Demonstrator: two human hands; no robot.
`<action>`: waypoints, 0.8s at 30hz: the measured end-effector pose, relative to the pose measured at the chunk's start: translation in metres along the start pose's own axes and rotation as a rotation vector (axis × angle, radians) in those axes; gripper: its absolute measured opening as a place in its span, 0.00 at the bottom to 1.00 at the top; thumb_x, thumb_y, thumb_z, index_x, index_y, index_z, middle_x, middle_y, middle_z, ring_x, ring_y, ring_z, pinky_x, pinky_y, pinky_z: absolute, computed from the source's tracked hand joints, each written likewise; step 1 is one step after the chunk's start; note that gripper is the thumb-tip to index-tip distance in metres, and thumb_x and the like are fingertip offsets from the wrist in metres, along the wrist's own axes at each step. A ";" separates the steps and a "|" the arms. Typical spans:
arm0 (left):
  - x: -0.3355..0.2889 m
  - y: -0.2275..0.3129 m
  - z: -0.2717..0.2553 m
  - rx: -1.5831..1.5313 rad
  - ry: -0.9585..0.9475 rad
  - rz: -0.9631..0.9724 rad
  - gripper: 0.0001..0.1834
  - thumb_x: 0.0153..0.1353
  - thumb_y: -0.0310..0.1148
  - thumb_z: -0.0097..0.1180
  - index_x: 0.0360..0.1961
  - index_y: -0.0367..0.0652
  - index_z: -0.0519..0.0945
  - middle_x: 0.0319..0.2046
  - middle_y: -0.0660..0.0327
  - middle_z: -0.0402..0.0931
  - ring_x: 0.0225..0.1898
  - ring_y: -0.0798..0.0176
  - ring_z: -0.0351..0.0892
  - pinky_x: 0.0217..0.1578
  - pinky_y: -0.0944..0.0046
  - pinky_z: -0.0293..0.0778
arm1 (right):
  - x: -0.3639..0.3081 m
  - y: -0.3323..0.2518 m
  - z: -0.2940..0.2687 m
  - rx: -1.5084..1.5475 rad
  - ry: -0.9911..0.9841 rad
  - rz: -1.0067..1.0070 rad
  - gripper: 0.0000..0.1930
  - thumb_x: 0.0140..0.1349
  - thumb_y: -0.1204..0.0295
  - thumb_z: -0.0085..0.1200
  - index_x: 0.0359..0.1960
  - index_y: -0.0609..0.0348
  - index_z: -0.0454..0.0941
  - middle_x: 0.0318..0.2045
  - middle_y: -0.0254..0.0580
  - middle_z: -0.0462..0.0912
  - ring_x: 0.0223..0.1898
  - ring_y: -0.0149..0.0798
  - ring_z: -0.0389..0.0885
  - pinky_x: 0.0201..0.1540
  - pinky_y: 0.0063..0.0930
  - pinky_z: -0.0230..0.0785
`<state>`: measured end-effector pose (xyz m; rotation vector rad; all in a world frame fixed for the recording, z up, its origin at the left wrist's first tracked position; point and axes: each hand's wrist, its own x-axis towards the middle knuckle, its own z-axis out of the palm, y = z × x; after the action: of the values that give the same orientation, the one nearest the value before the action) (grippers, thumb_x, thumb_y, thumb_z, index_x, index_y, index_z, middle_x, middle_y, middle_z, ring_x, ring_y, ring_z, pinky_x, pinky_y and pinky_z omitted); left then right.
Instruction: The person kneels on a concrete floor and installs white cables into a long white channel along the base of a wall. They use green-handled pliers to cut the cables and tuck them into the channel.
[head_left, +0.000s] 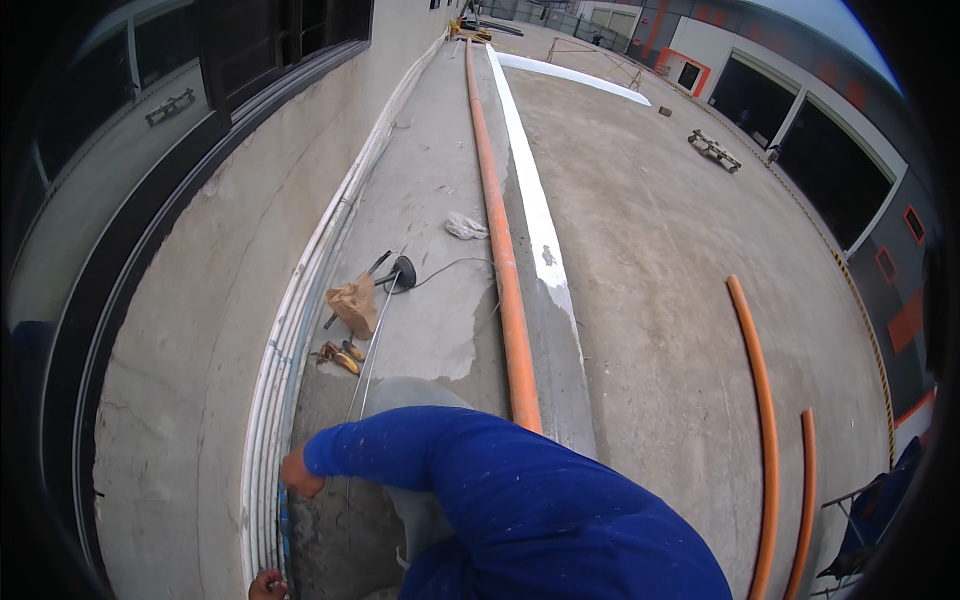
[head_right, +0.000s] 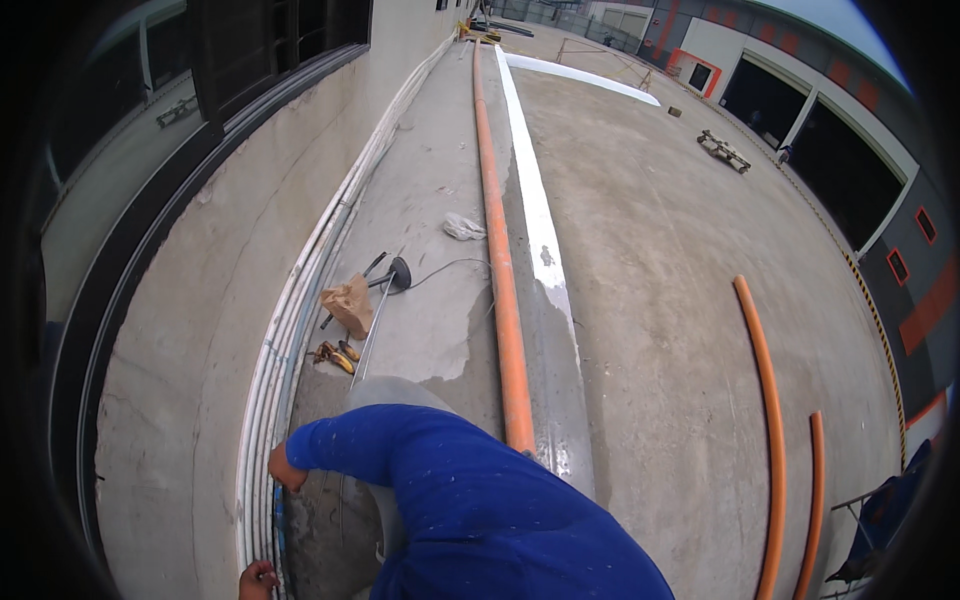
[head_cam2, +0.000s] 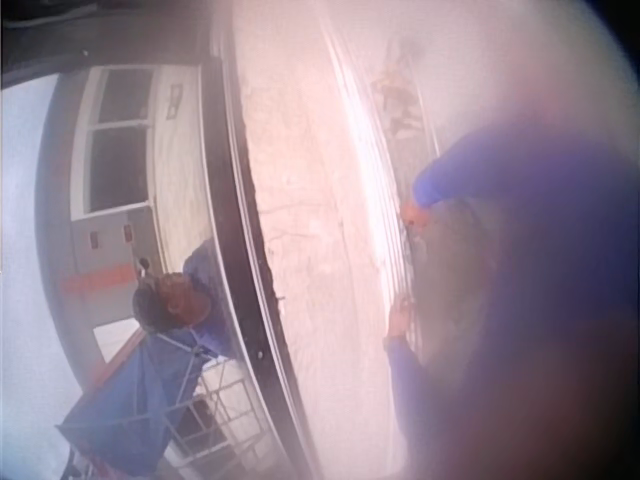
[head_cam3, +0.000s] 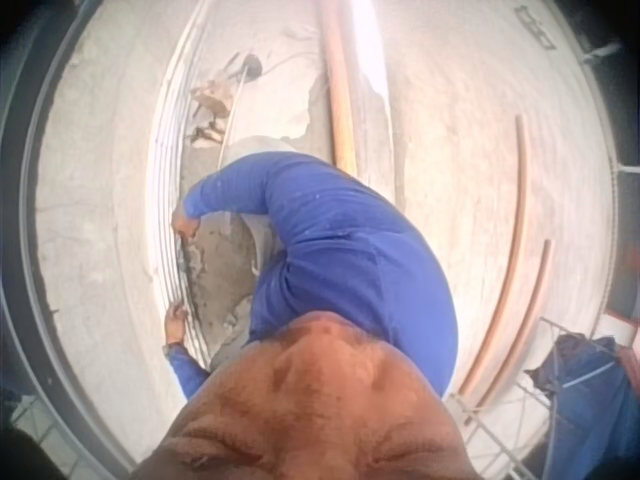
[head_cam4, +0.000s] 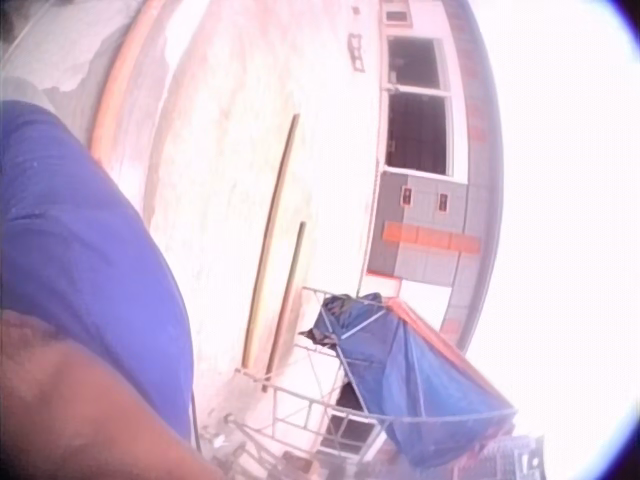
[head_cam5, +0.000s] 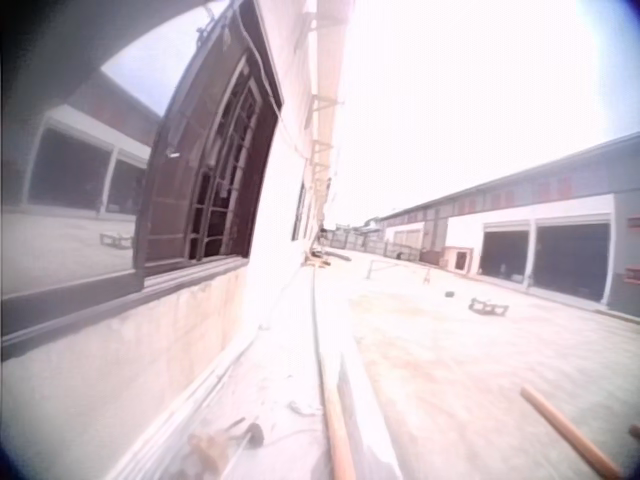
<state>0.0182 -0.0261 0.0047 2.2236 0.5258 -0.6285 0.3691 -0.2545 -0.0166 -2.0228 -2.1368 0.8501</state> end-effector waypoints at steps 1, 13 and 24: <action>0.000 -0.002 0.001 -0.018 0.008 0.007 0.23 0.69 0.30 0.56 0.64 0.36 0.78 0.59 0.49 0.82 0.63 0.51 0.78 0.66 0.56 0.70 | 0.001 -0.001 0.001 0.011 0.022 -0.019 0.21 0.65 0.59 0.61 0.50 0.63 0.87 0.49 0.58 0.87 0.51 0.57 0.86 0.54 0.51 0.78; 0.009 -0.025 0.004 -0.069 0.053 -0.020 0.23 0.68 0.31 0.58 0.63 0.37 0.78 0.54 0.52 0.82 0.52 0.58 0.81 0.54 0.59 0.77 | -0.003 -0.004 0.000 0.053 0.037 -0.001 0.19 0.56 0.62 0.63 0.42 0.65 0.87 0.41 0.59 0.87 0.45 0.56 0.86 0.51 0.52 0.77; 0.015 -0.033 0.008 -0.287 0.140 -0.030 0.20 0.63 0.25 0.62 0.55 0.31 0.80 0.46 0.53 0.84 0.41 0.62 0.85 0.46 0.62 0.81 | 0.001 -0.002 0.006 0.082 0.007 0.023 0.19 0.59 0.62 0.62 0.45 0.65 0.87 0.43 0.57 0.87 0.47 0.57 0.86 0.51 0.53 0.77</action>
<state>0.0098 -0.0086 -0.0271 1.9992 0.6769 -0.3859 0.3644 -0.2550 -0.0209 -2.0116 -2.0436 0.9163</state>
